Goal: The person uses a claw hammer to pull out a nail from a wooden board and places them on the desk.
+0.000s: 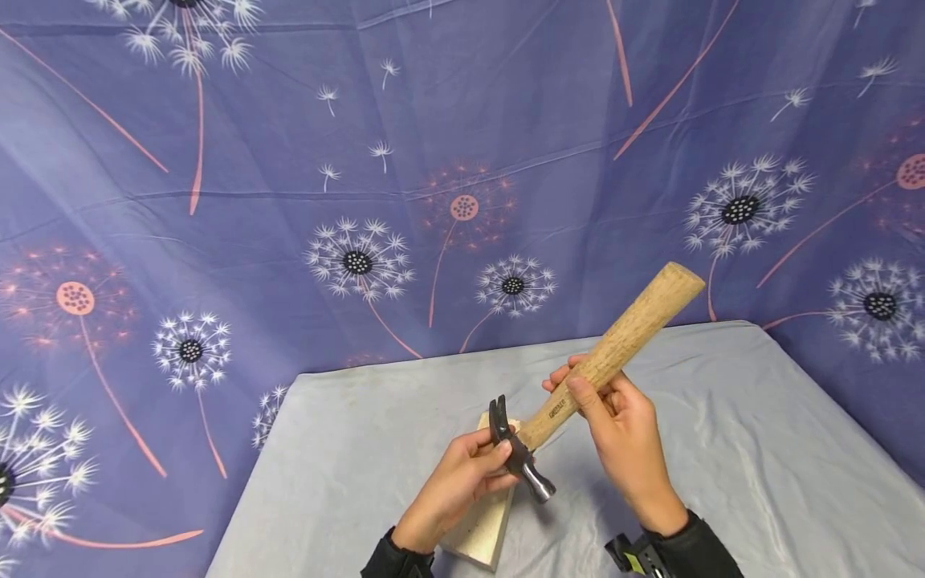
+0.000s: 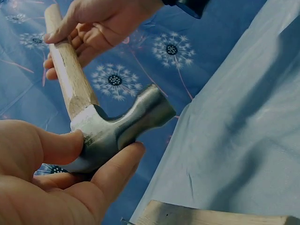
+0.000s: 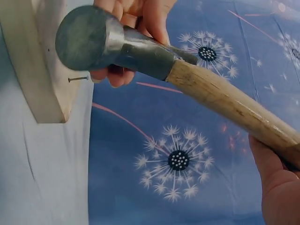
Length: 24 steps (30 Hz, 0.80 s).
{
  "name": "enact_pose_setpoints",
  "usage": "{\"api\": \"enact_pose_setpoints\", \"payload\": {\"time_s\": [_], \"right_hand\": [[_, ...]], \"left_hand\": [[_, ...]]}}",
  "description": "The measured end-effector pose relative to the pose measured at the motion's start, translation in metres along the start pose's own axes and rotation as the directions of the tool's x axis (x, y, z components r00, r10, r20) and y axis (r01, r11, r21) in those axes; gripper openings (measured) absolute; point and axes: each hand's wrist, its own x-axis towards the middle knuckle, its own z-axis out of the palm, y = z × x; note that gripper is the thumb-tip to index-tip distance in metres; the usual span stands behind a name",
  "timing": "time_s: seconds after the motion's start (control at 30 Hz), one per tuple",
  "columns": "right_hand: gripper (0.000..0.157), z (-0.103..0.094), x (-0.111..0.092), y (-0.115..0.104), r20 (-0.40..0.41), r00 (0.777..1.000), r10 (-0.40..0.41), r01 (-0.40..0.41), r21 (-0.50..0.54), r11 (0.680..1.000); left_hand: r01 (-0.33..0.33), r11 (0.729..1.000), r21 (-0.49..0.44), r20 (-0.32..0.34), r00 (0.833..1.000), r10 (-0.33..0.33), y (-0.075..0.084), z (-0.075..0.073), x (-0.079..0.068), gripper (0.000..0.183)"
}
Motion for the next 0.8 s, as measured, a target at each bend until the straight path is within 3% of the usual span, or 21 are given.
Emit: {"api": "enact_pose_setpoints", "payload": {"time_s": [0.33,0.43,0.5,0.57,0.63,0.73,0.8], "right_hand": [[0.028,0.014,0.002,-0.002,0.029,0.999,0.031,-0.03,-0.052,0.998],[0.027,0.016,0.005,-0.004,0.041,0.999,0.029,-0.025,-0.095,0.995],[0.026,0.017,0.008,-0.005,0.05,0.998,0.041,-0.034,-0.144,0.989],[0.025,0.017,0.01,-0.005,0.07,0.996,0.054,-0.039,-0.201,0.979],[0.025,0.017,0.013,-0.003,0.096,0.993,0.071,-0.046,-0.245,0.968],[0.025,0.02,0.015,0.003,0.118,0.989,0.091,-0.049,-0.32,0.946],[0.026,0.023,0.017,0.007,0.11,0.988,0.111,-0.064,-0.362,0.93]], "left_hand": [[0.014,0.999,0.048,0.024,1.0,-0.016,0.001,-0.014,-0.005,0.034],[-0.026,0.992,0.125,-0.024,0.999,0.03,0.004,-0.022,-0.009,0.041],[-0.071,0.974,0.217,-0.07,0.994,0.088,0.005,-0.029,-0.011,0.044],[-0.085,0.931,0.355,-0.133,0.981,0.14,0.005,-0.038,-0.013,0.046],[-0.054,0.861,0.506,-0.185,0.968,0.17,0.004,-0.047,-0.016,0.047],[0.065,0.764,0.642,-0.227,0.968,0.109,0.002,-0.057,-0.023,0.056],[0.128,0.727,0.675,-0.207,0.978,0.02,0.001,-0.062,-0.028,0.069]]}}
